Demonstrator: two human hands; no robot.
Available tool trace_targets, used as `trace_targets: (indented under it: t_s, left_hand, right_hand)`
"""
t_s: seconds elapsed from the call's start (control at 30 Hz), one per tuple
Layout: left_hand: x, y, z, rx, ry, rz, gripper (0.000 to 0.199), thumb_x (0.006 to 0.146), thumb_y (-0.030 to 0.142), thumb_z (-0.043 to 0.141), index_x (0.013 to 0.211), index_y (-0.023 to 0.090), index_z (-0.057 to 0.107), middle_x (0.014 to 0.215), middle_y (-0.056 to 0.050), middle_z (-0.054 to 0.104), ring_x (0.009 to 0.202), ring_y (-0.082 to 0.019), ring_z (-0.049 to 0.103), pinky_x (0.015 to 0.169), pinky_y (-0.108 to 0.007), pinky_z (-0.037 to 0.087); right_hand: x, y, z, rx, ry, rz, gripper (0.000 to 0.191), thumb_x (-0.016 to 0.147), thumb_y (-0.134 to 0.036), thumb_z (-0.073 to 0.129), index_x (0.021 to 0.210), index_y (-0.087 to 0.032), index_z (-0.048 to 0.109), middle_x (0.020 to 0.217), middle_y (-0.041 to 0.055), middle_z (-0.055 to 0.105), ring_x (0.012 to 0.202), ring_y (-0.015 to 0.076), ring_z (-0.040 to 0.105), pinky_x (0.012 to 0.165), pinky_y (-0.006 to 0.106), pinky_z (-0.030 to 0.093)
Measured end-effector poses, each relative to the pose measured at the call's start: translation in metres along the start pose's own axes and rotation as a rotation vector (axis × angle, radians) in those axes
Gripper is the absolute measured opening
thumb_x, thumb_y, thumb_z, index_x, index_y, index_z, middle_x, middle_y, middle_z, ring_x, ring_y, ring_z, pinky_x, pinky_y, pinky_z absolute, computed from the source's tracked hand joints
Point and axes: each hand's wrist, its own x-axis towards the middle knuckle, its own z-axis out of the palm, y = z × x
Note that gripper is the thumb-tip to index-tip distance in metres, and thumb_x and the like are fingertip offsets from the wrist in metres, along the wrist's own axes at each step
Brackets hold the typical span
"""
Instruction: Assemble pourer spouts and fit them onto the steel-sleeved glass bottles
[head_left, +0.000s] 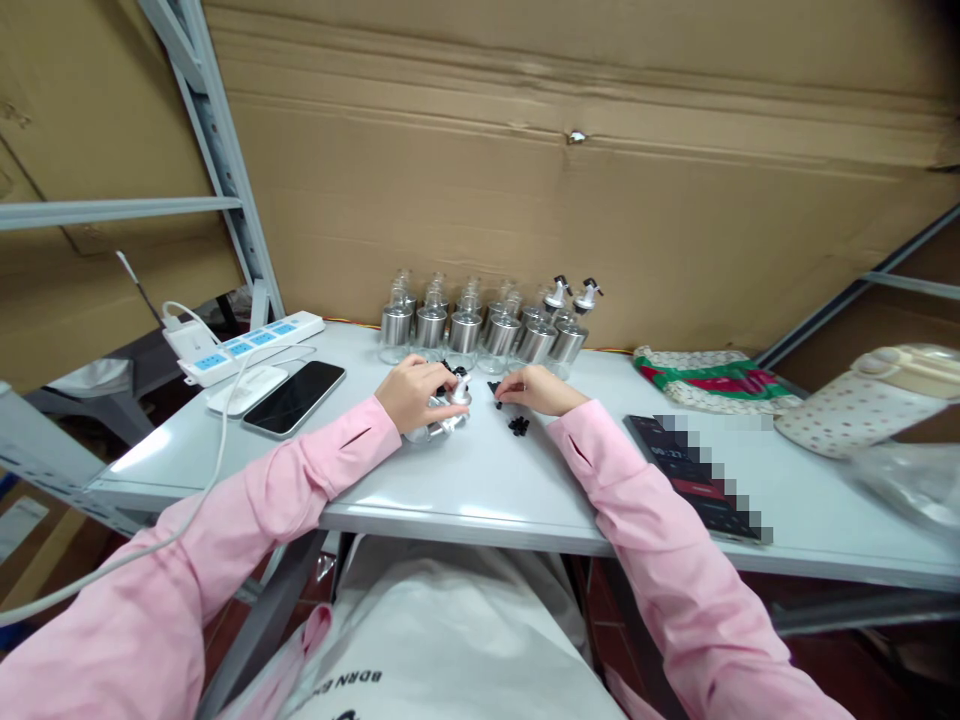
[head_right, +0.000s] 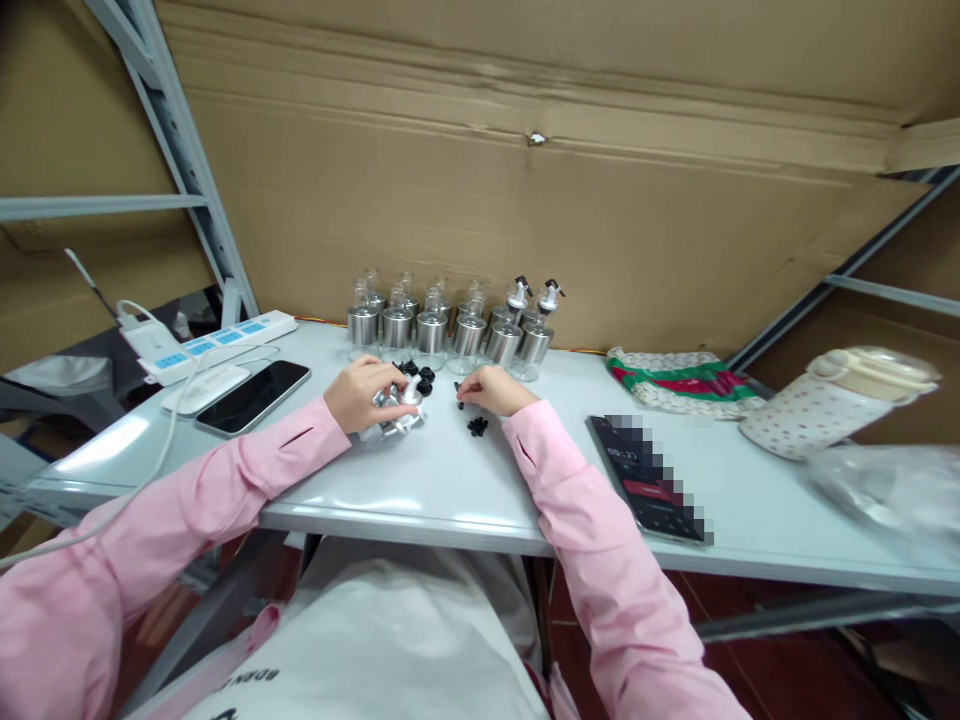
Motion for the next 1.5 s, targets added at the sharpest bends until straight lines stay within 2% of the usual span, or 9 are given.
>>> trace_targets:
  t_s: [0.23, 0.37, 0.43, 0.53, 0.63, 0.83, 0.97, 1.2, 1.5]
  left_hand:
    - [0.0, 0.0, -0.001, -0.002, -0.022, -0.009, 0.034, 0.078, 0.051, 0.054, 0.077, 0.016, 0.055, 0.069, 0.0, 0.064, 0.057, -0.011, 0.054, 0.073, -0.029, 0.038]
    - [0.0, 0.0, -0.001, -0.004, -0.001, 0.003, 0.034, 0.078, 0.05, 0.055, 0.077, 0.016, 0.056, 0.068, 0.001, 0.064, 0.057, -0.01, 0.054, 0.073, -0.028, 0.038]
    - [0.0, 0.0, 0.0, -0.006, 0.002, 0.005, 0.034, 0.078, 0.05, 0.055, 0.078, 0.016, 0.056, 0.068, 0.001, 0.064, 0.057, -0.01, 0.054, 0.073, -0.028, 0.038]
    - [0.0, 0.0, 0.001, -0.011, -0.018, -0.004, 0.034, 0.078, 0.051, 0.054, 0.078, 0.016, 0.056, 0.069, 0.001, 0.064, 0.058, -0.011, 0.055, 0.073, -0.028, 0.038]
    - [0.0, 0.0, 0.0, -0.02, -0.035, -0.003, 0.034, 0.079, 0.05, 0.054, 0.079, 0.016, 0.056, 0.07, 0.0, 0.065, 0.059, -0.011, 0.055, 0.073, -0.028, 0.038]
    - [-0.001, 0.0, 0.0, -0.032, -0.014, 0.045, 0.033, 0.081, 0.049, 0.051, 0.085, 0.016, 0.057, 0.072, -0.001, 0.065, 0.065, -0.013, 0.058, 0.072, -0.028, 0.039]
    - [-0.001, 0.0, 0.001, -0.035, 0.026, 0.095, 0.034, 0.083, 0.047, 0.049, 0.088, 0.015, 0.057, 0.075, -0.003, 0.065, 0.07, -0.014, 0.06, 0.073, -0.028, 0.04]
    - [-0.001, 0.002, 0.0, -0.031, 0.013, 0.099, 0.032, 0.082, 0.045, 0.05, 0.089, 0.015, 0.057, 0.075, -0.003, 0.065, 0.071, -0.015, 0.06, 0.074, -0.029, 0.041]
    - [-0.002, 0.001, 0.0, -0.008, 0.035, 0.124, 0.033, 0.084, 0.043, 0.047, 0.096, 0.014, 0.058, 0.08, -0.005, 0.065, 0.076, -0.016, 0.06, 0.075, -0.03, 0.041]
  right_hand:
    - [0.001, 0.002, 0.002, -0.033, -0.029, 0.013, 0.011, 0.06, -0.018, 0.066, 0.069, -0.019, 0.073, 0.063, 0.0009, 0.067, 0.057, 0.0129, 0.057, 0.059, 0.025, 0.043]
    - [0.001, -0.004, 0.004, -0.031, 0.099, -0.012, 0.006, 0.062, -0.02, 0.066, 0.066, -0.018, 0.069, 0.067, 0.0029, 0.067, 0.06, 0.0134, 0.057, 0.064, 0.027, 0.044]
    - [0.0, -0.009, 0.004, 0.068, 0.201, -0.007, 0.006, 0.063, -0.022, 0.065, 0.065, -0.016, 0.065, 0.071, 0.0044, 0.067, 0.063, 0.0139, 0.058, 0.066, 0.028, 0.046]
    - [-0.002, -0.019, 0.003, 0.411, 0.276, -0.003, 0.016, 0.063, -0.03, 0.066, 0.067, -0.016, 0.06, 0.079, 0.0059, 0.068, 0.066, 0.0139, 0.061, 0.067, 0.029, 0.049]
    - [-0.005, -0.029, 0.001, 0.635, 0.25, -0.018, 0.026, 0.061, -0.036, 0.069, 0.074, -0.015, 0.062, 0.069, 0.0031, 0.066, 0.059, 0.0119, 0.059, 0.063, 0.028, 0.049]
    - [-0.007, -0.041, 0.004, 0.744, 0.197, -0.057, 0.032, 0.067, -0.04, 0.066, 0.088, -0.016, 0.069, 0.069, 0.0015, 0.065, 0.062, 0.0102, 0.056, 0.066, 0.028, 0.046]
    - [-0.007, -0.044, 0.011, 0.895, 0.144, -0.084, 0.027, 0.063, -0.035, 0.072, 0.083, -0.017, 0.068, 0.063, -0.001, 0.064, 0.059, 0.0091, 0.057, 0.064, 0.026, 0.045]
    - [-0.006, -0.045, 0.012, 0.894, 0.175, -0.094, 0.022, 0.06, -0.031, 0.075, 0.074, -0.016, 0.069, 0.056, -0.0022, 0.062, 0.054, 0.008, 0.054, 0.058, 0.024, 0.041]
    - [-0.006, -0.042, 0.013, 0.909, 0.2, -0.104, 0.019, 0.06, -0.028, 0.075, 0.076, -0.019, 0.072, 0.064, -0.0007, 0.065, 0.06, 0.0089, 0.055, 0.063, 0.026, 0.043]
